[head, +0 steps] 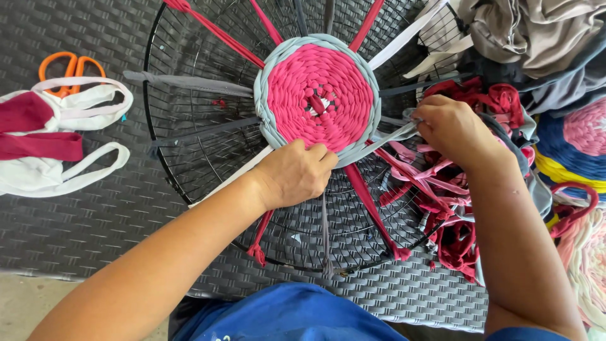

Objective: Weaving a rug using fabric strips and a circular frame.

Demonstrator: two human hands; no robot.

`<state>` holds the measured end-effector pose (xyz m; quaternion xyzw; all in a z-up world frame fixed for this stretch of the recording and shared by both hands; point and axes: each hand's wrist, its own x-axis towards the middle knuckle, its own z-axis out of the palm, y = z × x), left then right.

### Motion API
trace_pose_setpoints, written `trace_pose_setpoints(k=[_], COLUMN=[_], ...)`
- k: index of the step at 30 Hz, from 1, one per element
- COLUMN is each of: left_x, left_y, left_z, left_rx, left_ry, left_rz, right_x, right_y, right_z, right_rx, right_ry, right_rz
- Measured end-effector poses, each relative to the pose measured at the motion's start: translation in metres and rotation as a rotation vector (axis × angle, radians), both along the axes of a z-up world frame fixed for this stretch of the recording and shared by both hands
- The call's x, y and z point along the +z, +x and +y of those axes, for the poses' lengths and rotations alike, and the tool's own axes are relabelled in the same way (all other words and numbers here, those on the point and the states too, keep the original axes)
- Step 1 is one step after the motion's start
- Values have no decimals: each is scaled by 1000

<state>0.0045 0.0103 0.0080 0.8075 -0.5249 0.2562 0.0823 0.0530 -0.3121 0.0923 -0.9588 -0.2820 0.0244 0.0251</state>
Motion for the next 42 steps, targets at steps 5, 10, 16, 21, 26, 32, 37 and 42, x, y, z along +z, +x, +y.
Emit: trace_pose_setpoints(k=[5,10,16,21,26,32,37,42], left_x=[-6,-8,-10,-15,-17,-13,-9,-6], left_y=[-1,1,2,1,4,3,2,2], left_z=[-4,-5,-4,-6,-7,-6,-4,-3], left_rx=[-12,-14,23,3,0,8,-23,-26], left_ry=[-77,-50,-78,-141,-120,-111,-139,-176], left_rz=[-20,9,28,-68,-78,-91,-71,-83], right_x=[20,64,17,-16,-16,-10,5,-47], right_y=[2,-26,-50,-40,-34,-40,-68,-70], right_z=[13,51,79,62,55,59,70,83], right_rx=[-78,-119,142,118,75,143,-2,37], right_ry=[89,733,1505,398,405,388,621,687], right_rz=[62,271,982,27,199,26,42,112])
